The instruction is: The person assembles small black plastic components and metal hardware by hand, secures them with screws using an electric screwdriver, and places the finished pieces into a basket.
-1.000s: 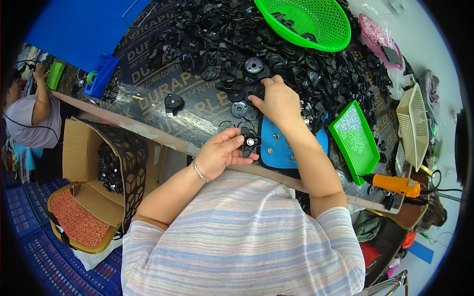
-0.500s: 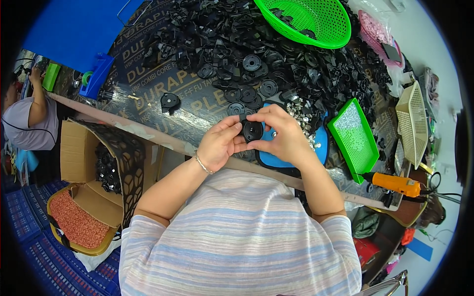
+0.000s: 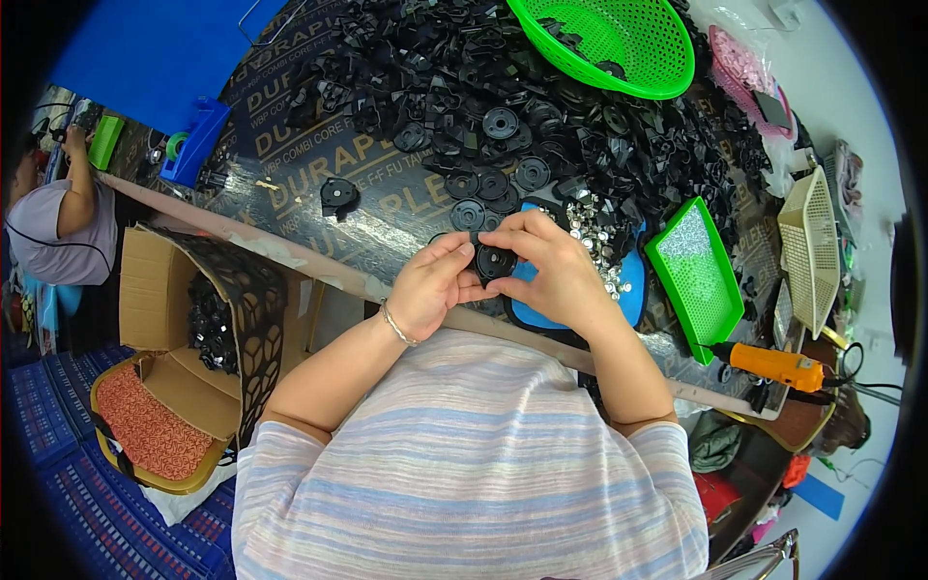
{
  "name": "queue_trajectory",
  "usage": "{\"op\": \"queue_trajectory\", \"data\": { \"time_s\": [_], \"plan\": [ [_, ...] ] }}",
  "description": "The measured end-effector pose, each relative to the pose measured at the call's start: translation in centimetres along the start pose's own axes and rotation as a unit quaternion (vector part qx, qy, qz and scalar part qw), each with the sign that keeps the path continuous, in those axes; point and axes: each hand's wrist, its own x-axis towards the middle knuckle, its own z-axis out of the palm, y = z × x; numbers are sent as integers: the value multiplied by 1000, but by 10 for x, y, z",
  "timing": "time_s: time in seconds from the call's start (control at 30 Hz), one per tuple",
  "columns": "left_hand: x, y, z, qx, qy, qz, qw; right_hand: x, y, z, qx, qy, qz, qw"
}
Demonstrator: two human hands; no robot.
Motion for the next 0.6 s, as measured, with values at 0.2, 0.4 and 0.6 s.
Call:
{"op": "queue_trajectory", "data": {
  "time_s": [0.2,0.4,0.6],
  "plan": [
    [0,2,4,13,0,4,1000,3,-5,0,5,-1,26,1000],
    [0,-1,-4,26,14,2,1000,1,-7,7,-55,19,3,998],
    [-4,5,3,103,26,18,994,5,-9,4,-41,-1,3,999]
  ]
}}
